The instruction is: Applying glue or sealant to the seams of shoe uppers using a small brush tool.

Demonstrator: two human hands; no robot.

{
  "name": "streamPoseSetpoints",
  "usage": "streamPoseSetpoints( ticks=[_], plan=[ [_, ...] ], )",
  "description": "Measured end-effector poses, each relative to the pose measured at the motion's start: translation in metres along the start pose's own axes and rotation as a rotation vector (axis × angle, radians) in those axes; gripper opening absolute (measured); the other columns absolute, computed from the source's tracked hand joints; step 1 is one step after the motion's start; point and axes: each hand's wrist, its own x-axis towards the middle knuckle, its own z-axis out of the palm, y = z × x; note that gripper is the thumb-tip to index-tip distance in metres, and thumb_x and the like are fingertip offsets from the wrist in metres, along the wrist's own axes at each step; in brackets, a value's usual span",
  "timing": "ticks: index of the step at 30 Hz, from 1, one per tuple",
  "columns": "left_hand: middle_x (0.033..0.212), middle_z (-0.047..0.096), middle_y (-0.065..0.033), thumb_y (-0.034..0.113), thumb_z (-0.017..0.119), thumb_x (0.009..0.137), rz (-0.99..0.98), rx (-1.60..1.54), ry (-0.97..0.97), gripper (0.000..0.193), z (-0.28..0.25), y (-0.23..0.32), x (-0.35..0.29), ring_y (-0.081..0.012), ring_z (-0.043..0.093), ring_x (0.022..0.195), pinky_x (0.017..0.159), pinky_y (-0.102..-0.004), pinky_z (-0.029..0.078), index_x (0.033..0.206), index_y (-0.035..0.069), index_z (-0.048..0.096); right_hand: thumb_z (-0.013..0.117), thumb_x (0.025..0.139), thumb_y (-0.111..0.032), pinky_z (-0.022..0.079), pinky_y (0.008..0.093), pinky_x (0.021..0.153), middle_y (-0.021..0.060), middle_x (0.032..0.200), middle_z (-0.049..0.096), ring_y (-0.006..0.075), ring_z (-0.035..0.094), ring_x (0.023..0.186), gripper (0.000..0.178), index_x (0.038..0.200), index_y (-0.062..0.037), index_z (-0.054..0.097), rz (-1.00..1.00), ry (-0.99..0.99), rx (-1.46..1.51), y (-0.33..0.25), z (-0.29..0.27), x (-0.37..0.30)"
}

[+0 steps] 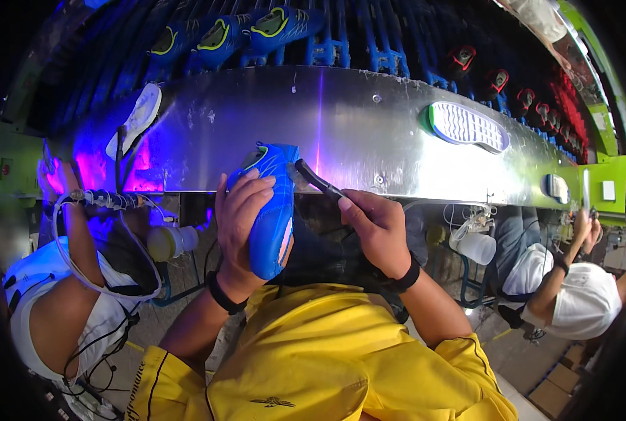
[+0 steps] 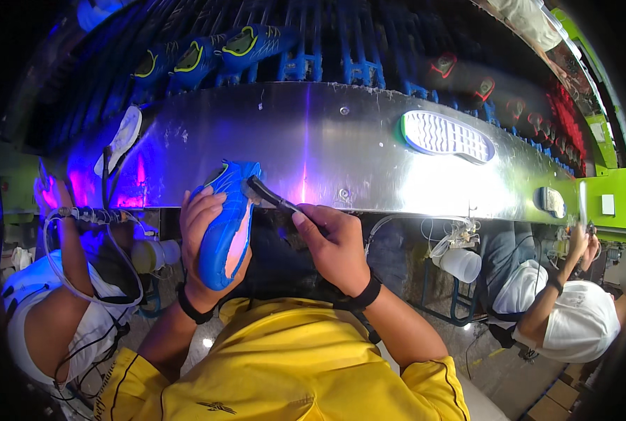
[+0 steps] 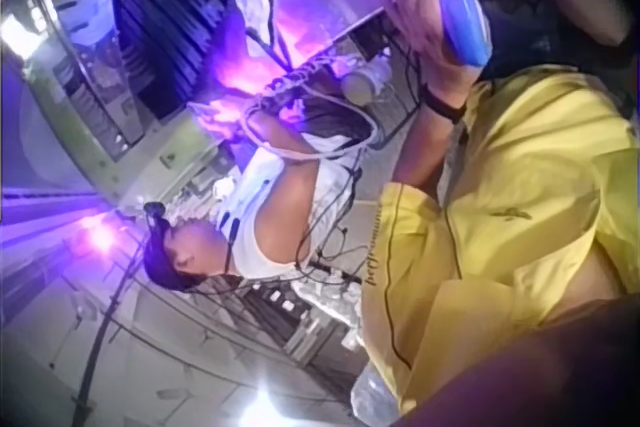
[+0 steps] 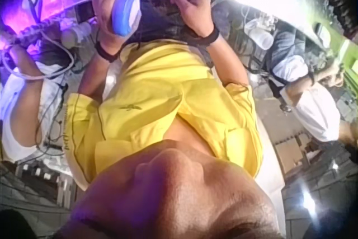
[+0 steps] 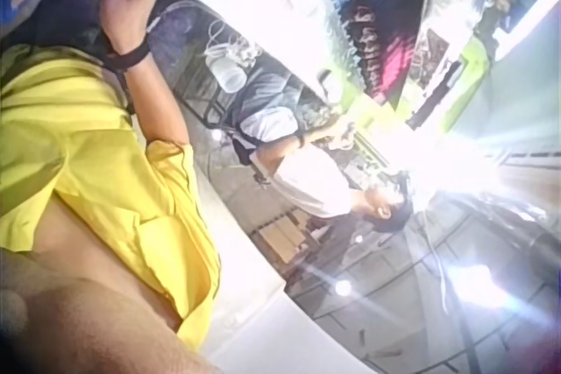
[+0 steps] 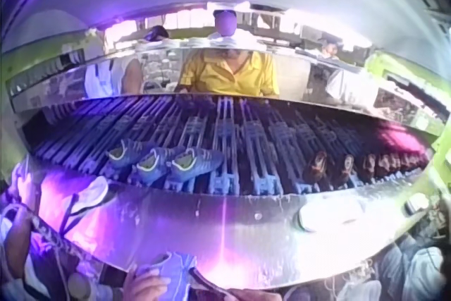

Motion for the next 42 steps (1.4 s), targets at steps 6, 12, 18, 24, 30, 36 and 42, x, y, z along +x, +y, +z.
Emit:
streamPoseSetpoints(
  ticks=[6, 12, 18, 24, 30, 36, 42],
  plan=[
    [0.137, 0.066, -0.0149, 0.014, 0.078, 0.084, -0.019, 0.014, 0.003, 0.057, 0.002, 0.003, 0.004, -0.0386, 0.059, 0.137, 0.126, -0.0641, 0.029, 0.136, 0.007, 0.057, 0.070, 0.105, -0.017, 0.047, 0.0262, 0.066, 0.0010, 0.077, 0.069, 0.0072, 0.057, 0.072, 0.023, 0.112, 0.0033, 0.079, 0.212, -0.181, 0.264, -0.021, -0.017, -0.021],
    [0.141, 0.061, -0.0193, 0.003, 0.080, 0.078, -0.005, 0.068, -0.043, 0.070, 0.001, 0.014, 0.013, -0.0425, 0.057, 0.138, 0.125, -0.0640, 0.031, 0.142, 0.005, 0.050, 0.072, 0.103, -0.011, 0.047, 0.0276, 0.066, 0.0046, 0.080, 0.069, 0.0096, 0.059, 0.072, 0.020, 0.113, 0.0057, 0.077, 0.075, -0.079, 0.275, -0.027, -0.017, -0.037],
    [0.142, 0.061, -0.0157, 0.002, 0.082, 0.071, -0.049, 0.078, -0.075, 0.079, 0.001, 0.028, 0.029, -0.0399, 0.057, 0.138, 0.126, -0.0630, 0.029, 0.144, 0.006, 0.052, 0.073, 0.100, -0.007, 0.047, 0.0287, 0.066, 0.0098, 0.079, 0.066, 0.0161, 0.062, 0.070, 0.019, 0.112, 0.0077, 0.075, -0.129, -0.024, 0.217, -0.030, -0.022, -0.044],
    [0.141, 0.061, -0.0144, 0.001, 0.083, 0.068, -0.107, 0.131, -0.041, 0.080, 0.011, 0.042, 0.049, -0.0376, 0.058, 0.136, 0.126, -0.0612, 0.030, 0.142, 0.007, 0.053, 0.071, 0.098, -0.006, 0.046, 0.0294, 0.064, 0.0119, 0.078, 0.065, 0.0192, 0.062, 0.067, 0.018, 0.111, 0.0069, 0.075, -0.264, 0.007, 0.103, -0.036, -0.035, -0.047],
    [0.135, 0.061, -0.0176, -0.002, 0.081, 0.068, -0.161, 0.162, -0.135, 0.077, 0.011, 0.052, 0.079, -0.0423, 0.059, 0.127, 0.120, -0.0605, 0.035, 0.139, 0.006, 0.053, 0.072, 0.096, -0.003, 0.051, 0.0291, 0.066, 0.0149, 0.085, 0.070, 0.0213, 0.067, 0.070, 0.021, 0.114, 0.0065, 0.075, -0.385, 0.141, -0.117, -0.058, -0.057, -0.040],
    [0.126, 0.062, -0.0196, -0.005, 0.077, 0.066, -0.144, 0.126, -0.209, 0.073, 0.007, 0.042, 0.107, -0.0465, 0.059, 0.121, 0.111, -0.0535, 0.045, 0.134, 0.005, 0.055, 0.074, 0.092, -0.003, 0.053, 0.0307, 0.067, 0.0161, 0.087, 0.072, 0.0248, 0.070, 0.070, 0.023, 0.113, 0.0047, 0.076, -0.510, 0.167, -0.250, -0.064, -0.074, -0.007],
    [0.126, 0.064, -0.0202, -0.001, 0.078, 0.069, -0.214, 0.059, -0.294, 0.066, 0.000, 0.027, 0.124, -0.0454, 0.061, 0.121, 0.104, -0.0505, 0.050, 0.131, 0.004, 0.058, 0.073, 0.094, -0.006, 0.052, 0.0316, 0.066, 0.0162, 0.086, 0.071, 0.0236, 0.068, 0.069, 0.024, 0.115, 0.0054, 0.076, -0.533, 0.088, -0.085, -0.044, -0.065, 0.033]
  ],
)
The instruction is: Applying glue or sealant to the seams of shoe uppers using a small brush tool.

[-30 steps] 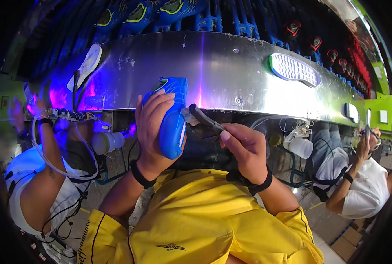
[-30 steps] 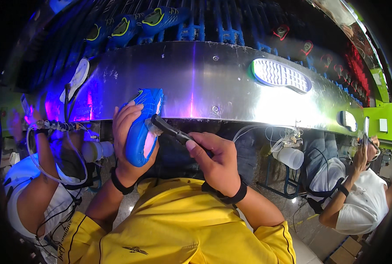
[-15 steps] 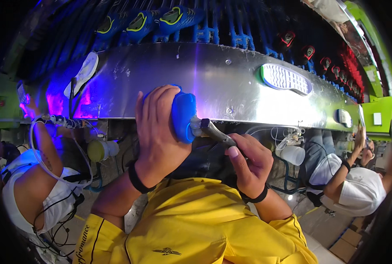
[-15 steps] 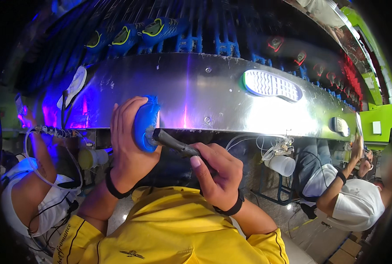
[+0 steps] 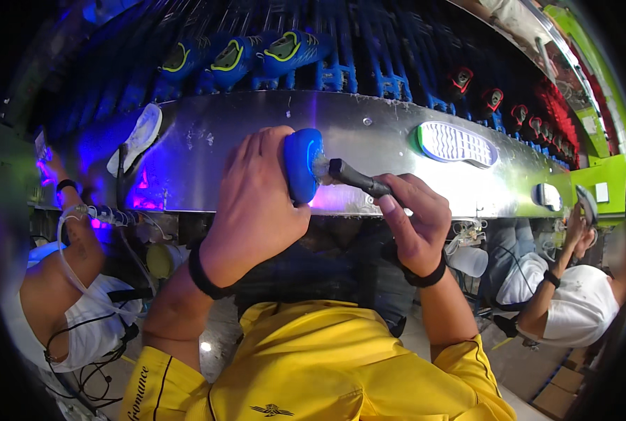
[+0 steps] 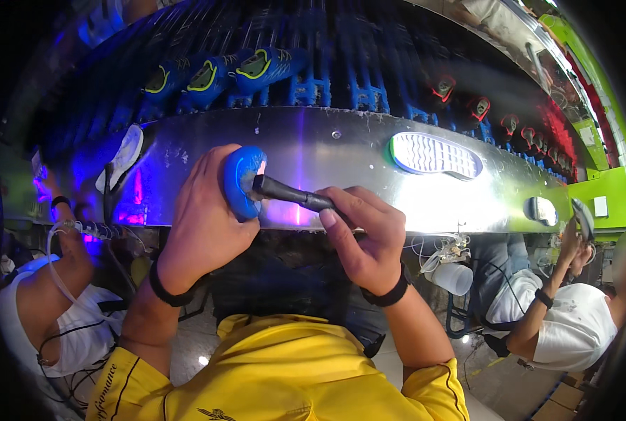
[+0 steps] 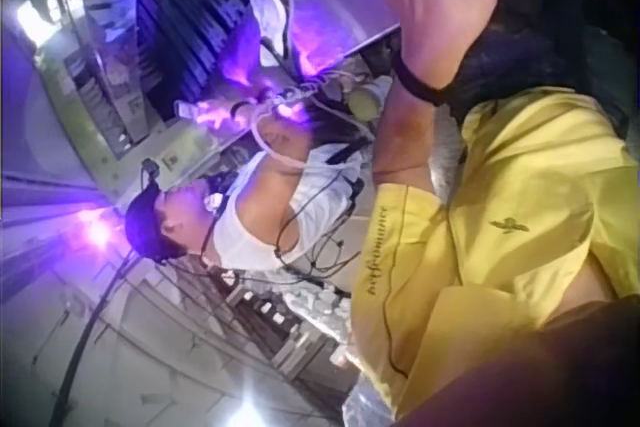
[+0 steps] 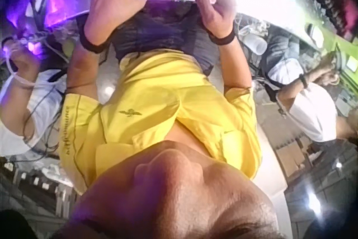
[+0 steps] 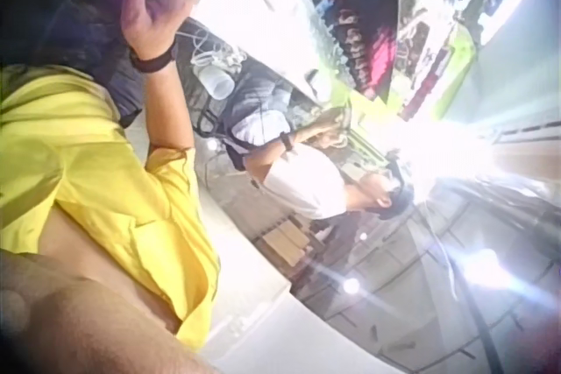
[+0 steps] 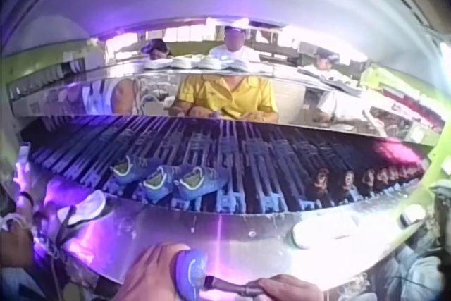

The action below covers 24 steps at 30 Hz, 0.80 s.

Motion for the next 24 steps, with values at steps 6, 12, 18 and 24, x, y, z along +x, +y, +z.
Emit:
streamPoseSetpoints(
  ticks=[6, 12, 18, 24],
  plan=[
    [0.118, 0.068, -0.0195, 0.006, 0.083, 0.072, -0.084, -0.034, -0.082, 0.065, -0.007, -0.018, 0.014, -0.0415, 0.067, 0.115, 0.101, -0.0465, 0.054, 0.133, 0.003, 0.060, 0.074, 0.096, -0.007, 0.051, 0.0322, 0.070, 0.0159, 0.087, 0.072, 0.0234, 0.067, 0.073, 0.023, 0.115, 0.0061, 0.077, -0.022, 0.056, 0.108, 0.027, 0.032, 0.010],
    [0.121, 0.071, -0.0187, 0.009, 0.087, 0.073, -0.223, -0.170, -0.203, 0.065, -0.019, -0.024, 0.029, -0.0370, 0.070, 0.115, 0.100, -0.0445, 0.055, 0.133, 0.003, 0.060, 0.074, 0.097, -0.007, 0.051, 0.0311, 0.068, 0.0132, 0.085, 0.072, 0.0195, 0.067, 0.072, 0.022, 0.114, 0.0060, 0.077, 0.025, 0.086, 0.232, 0.043, 0.055, 0.008],
    [0.124, 0.070, -0.0188, 0.010, 0.090, 0.073, -0.206, -0.138, -0.243, 0.069, -0.021, -0.033, 0.039, -0.0372, 0.069, 0.118, 0.104, -0.0436, 0.054, 0.134, 0.001, 0.060, 0.074, 0.099, -0.009, 0.050, 0.0306, 0.067, 0.0122, 0.084, 0.071, 0.0190, 0.067, 0.071, 0.020, 0.113, 0.0045, 0.078, 0.089, 0.085, 0.210, 0.050, 0.062, -0.002],
    [0.136, 0.066, -0.0222, 0.006, 0.091, 0.071, -0.304, -0.149, -0.327, 0.085, -0.025, -0.037, 0.046, -0.0363, 0.066, 0.128, 0.107, -0.0445, 0.053, 0.146, 0.001, 0.051, 0.076, 0.097, -0.008, 0.052, 0.0308, 0.068, 0.0144, 0.085, 0.072, 0.0218, 0.068, 0.073, 0.020, 0.112, 0.0055, 0.077, 0.199, 0.132, 0.234, 0.059, 0.072, -0.020]
  ],
)
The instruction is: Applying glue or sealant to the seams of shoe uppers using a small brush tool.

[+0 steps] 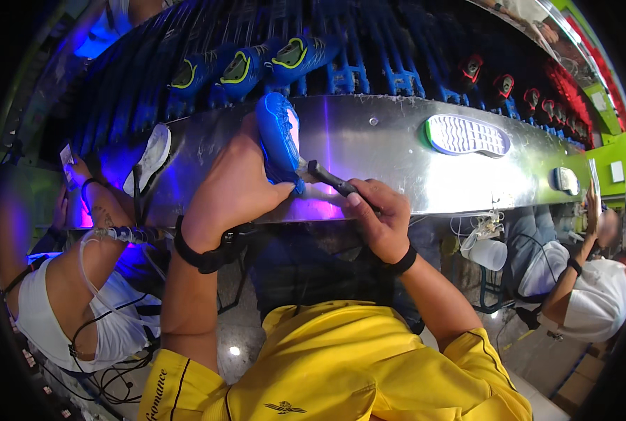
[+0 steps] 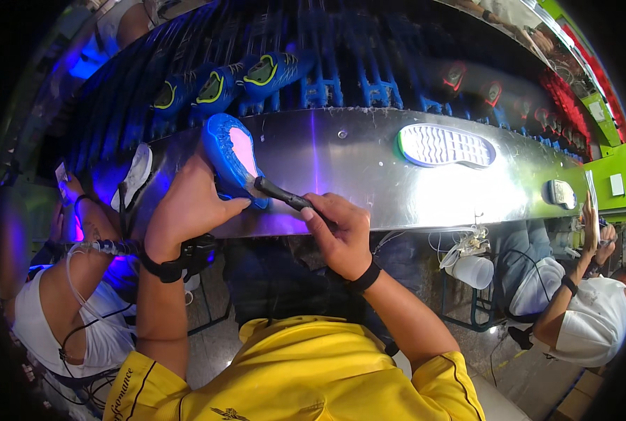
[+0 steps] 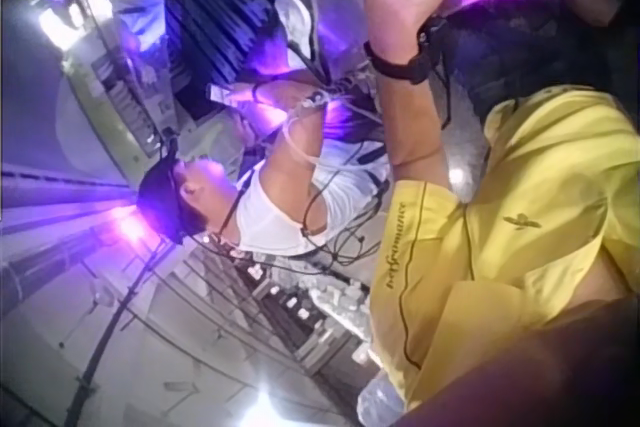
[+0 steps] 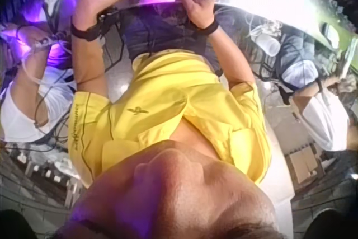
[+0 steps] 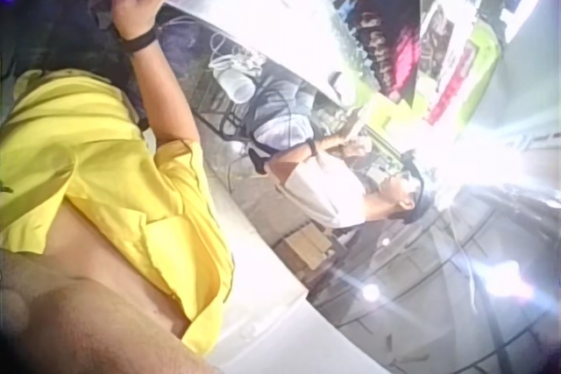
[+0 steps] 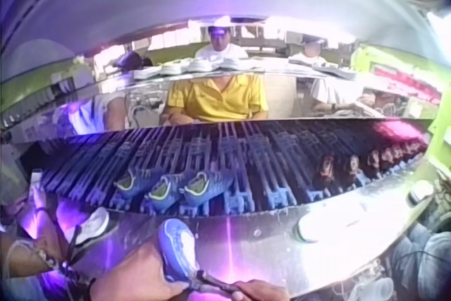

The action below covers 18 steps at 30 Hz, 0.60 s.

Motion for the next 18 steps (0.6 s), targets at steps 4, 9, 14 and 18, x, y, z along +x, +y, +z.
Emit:
streamPoseSetpoints(
  ticks=[4, 9, 14, 18],
  plan=[
    [0.140, 0.065, -0.0217, 0.005, 0.091, 0.071, 0.141, 0.075, 0.086, 0.094, 0.007, -0.035, 0.000, -0.0345, 0.065, 0.131, 0.109, -0.0430, 0.053, 0.152, 0.000, 0.045, 0.077, 0.097, -0.008, 0.053, 0.0309, 0.069, 0.0151, 0.085, 0.073, 0.0225, 0.070, 0.073, 0.019, 0.111, 0.0053, 0.078, 0.006, 0.034, -0.072, 0.005, 0.001, -0.009],
    [0.134, 0.069, -0.0160, 0.010, 0.093, 0.077, 0.182, -0.219, 0.134, 0.089, 0.015, -0.063, -0.011, -0.0270, 0.070, 0.121, 0.106, -0.0415, 0.054, 0.152, -0.002, 0.047, 0.076, 0.099, -0.011, 0.053, 0.0287, 0.071, 0.0123, 0.087, 0.076, 0.0138, 0.069, 0.076, 0.020, 0.112, 0.0047, 0.078, 0.208, -0.002, -0.036, -0.012, -0.005, -0.016],
    [0.135, 0.067, -0.0087, 0.009, 0.085, 0.092, 0.063, -0.750, -0.030, 0.081, 0.038, -0.058, -0.043, -0.0162, 0.066, 0.121, 0.107, -0.0347, 0.053, 0.158, -0.004, 0.041, 0.073, 0.103, -0.011, 0.051, 0.0265, 0.076, 0.0068, 0.085, 0.074, 0.0103, 0.067, 0.081, 0.021, 0.116, 0.0048, 0.077, 0.305, -0.023, 0.122, -0.049, -0.012, -0.014],
    [0.138, 0.065, -0.0085, 0.011, 0.082, 0.094, 0.010, -1.018, -0.109, 0.080, 0.042, -0.030, -0.063, -0.0164, 0.064, 0.125, 0.111, -0.0339, 0.050, 0.160, -0.002, 0.040, 0.072, 0.103, -0.010, 0.049, 0.0268, 0.072, 0.0057, 0.082, 0.071, 0.0104, 0.065, 0.078, 0.020, 0.116, 0.0052, 0.076, 0.269, -0.038, 0.060, -0.055, -0.013, -0.008]
  ],
)
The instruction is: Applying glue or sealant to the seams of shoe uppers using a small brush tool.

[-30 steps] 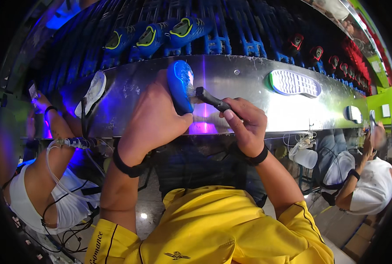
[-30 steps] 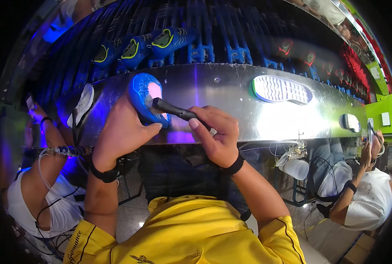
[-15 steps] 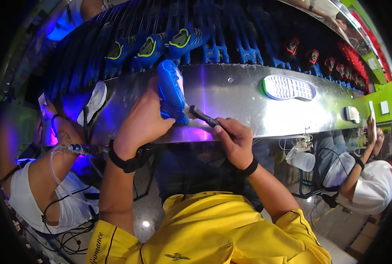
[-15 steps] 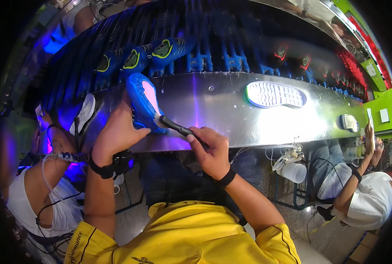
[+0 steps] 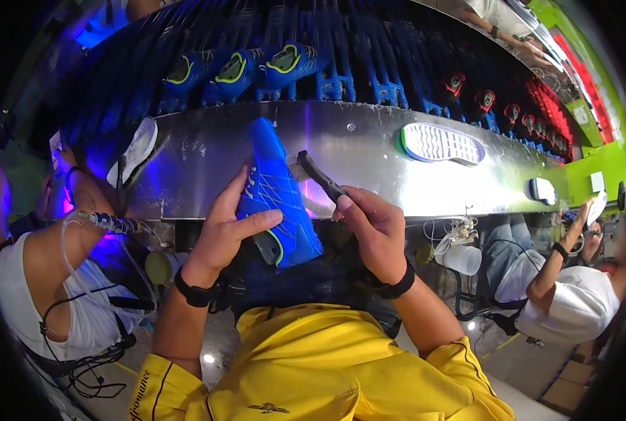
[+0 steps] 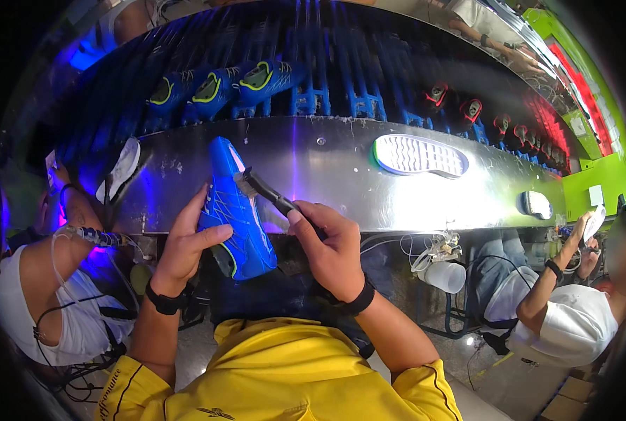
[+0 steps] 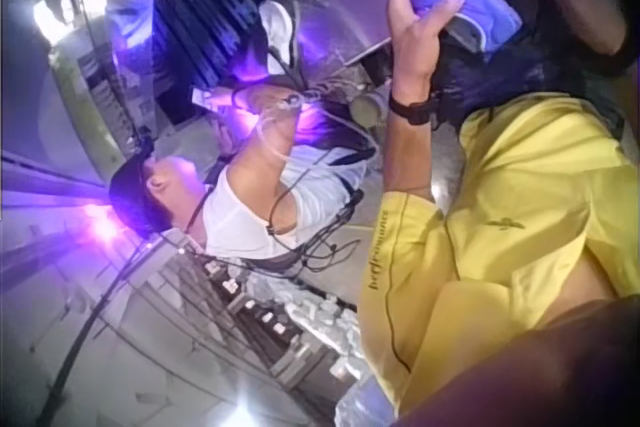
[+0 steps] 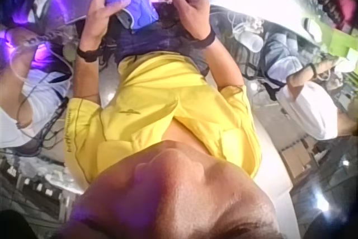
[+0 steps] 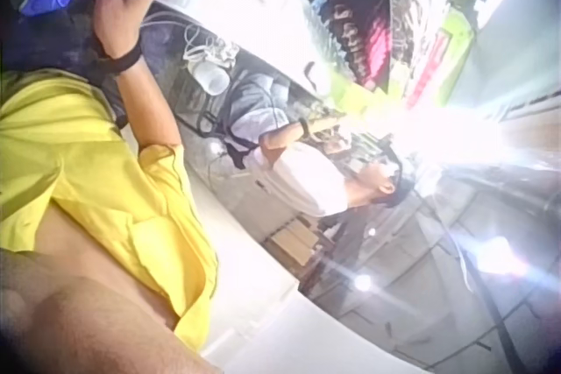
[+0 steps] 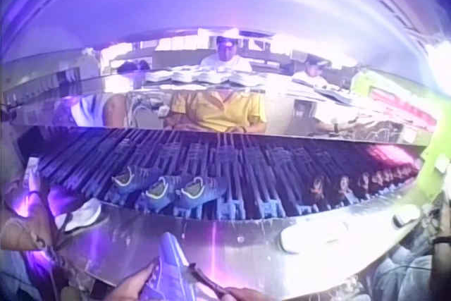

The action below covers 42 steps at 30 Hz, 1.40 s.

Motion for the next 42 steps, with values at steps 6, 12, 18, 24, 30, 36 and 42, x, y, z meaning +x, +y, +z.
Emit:
streamPoseSetpoints(
  ticks=[6, 12, 18, 24, 30, 36, 42],
  plan=[
    [0.143, 0.061, -0.0088, 0.010, 0.081, 0.092, -0.054, -0.063, -0.039, 0.089, 0.006, 0.008, -0.006, -0.0161, 0.061, 0.129, 0.113, -0.0331, 0.047, 0.166, -0.002, 0.033, 0.073, 0.100, -0.009, 0.048, 0.0286, 0.066, 0.0097, 0.079, 0.069, 0.0157, 0.063, 0.069, 0.019, 0.113, 0.0057, 0.075, -0.200, 0.064, -0.164, 0.001, -0.012, -0.025],
    [0.147, 0.059, -0.0090, 0.009, 0.082, 0.091, -0.053, 0.012, -0.094, 0.096, 0.012, 0.009, -0.013, -0.0161, 0.061, 0.129, 0.114, -0.0328, 0.047, 0.169, -0.002, 0.027, 0.073, 0.099, -0.008, 0.040, 0.0318, 0.057, 0.0120, 0.073, 0.058, 0.0185, 0.054, 0.059, 0.018, 0.113, 0.0037, 0.076, -0.270, 0.122, -0.393, -0.024, -0.018, -0.012],
    [0.142, 0.062, -0.0086, 0.010, 0.081, 0.091, -0.081, -0.050, -0.075, 0.089, 0.017, 0.018, -0.011, -0.0165, 0.063, 0.126, 0.113, -0.0326, 0.048, 0.166, -0.002, 0.034, 0.075, 0.098, -0.010, 0.044, 0.0308, 0.059, 0.0120, 0.076, 0.065, 0.0184, 0.059, 0.061, 0.022, 0.113, 0.0059, 0.076, -0.253, 0.039, -0.331, -0.024, -0.029, -0.020],
    [0.136, 0.067, -0.0086, 0.010, 0.078, 0.093, -0.041, -0.036, -0.014, 0.078, 0.016, 0.020, -0.008, -0.0160, 0.066, 0.121, 0.108, -0.0316, 0.051, 0.161, -0.001, 0.042, 0.076, 0.095, -0.010, 0.047, 0.0300, 0.062, 0.0146, 0.080, 0.070, 0.0206, 0.064, 0.066, 0.023, 0.111, 0.0072, 0.077, -0.208, -0.046, -0.291, -0.025, -0.041, -0.025],
    [0.135, 0.069, -0.0087, 0.008, 0.077, 0.093, -0.046, -0.072, 0.021, 0.077, 0.013, 0.021, -0.002, -0.0168, 0.068, 0.118, 0.108, -0.0324, 0.052, 0.161, 0.000, 0.044, 0.077, 0.094, -0.009, 0.047, 0.0306, 0.062, 0.0142, 0.080, 0.070, 0.0211, 0.064, 0.066, 0.022, 0.109, 0.0076, 0.077, -0.224, -0.115, -0.330, -0.035, -0.050, -0.027],
    [0.133, 0.070, -0.0091, 0.009, 0.075, 0.096, -0.027, -0.077, 0.071, 0.073, 0.013, 0.021, 0.005, -0.0173, 0.068, 0.118, 0.107, -0.0330, 0.052, 0.161, 0.000, 0.044, 0.078, 0.093, -0.009, 0.046, 0.0306, 0.062, 0.0134, 0.078, 0.069, 0.0186, 0.063, 0.066, 0.023, 0.109, 0.0075, 0.077, -0.082, -0.161, -0.294, -0.042, -0.063, -0.031],
    [0.130, 0.072, -0.0087, 0.013, 0.073, 0.099, -0.076, -0.138, 0.121, 0.060, 0.016, 0.022, 0.012, -0.0172, 0.069, 0.117, 0.105, -0.0331, 0.053, 0.154, 0.001, 0.053, 0.077, 0.093, -0.009, 0.045, 0.0299, 0.061, 0.0123, 0.078, 0.068, 0.0173, 0.059, 0.063, 0.022, 0.109, 0.0065, 0.077, -0.152, -0.160, -0.358, -0.052, -0.073, -0.026]
  ],
)
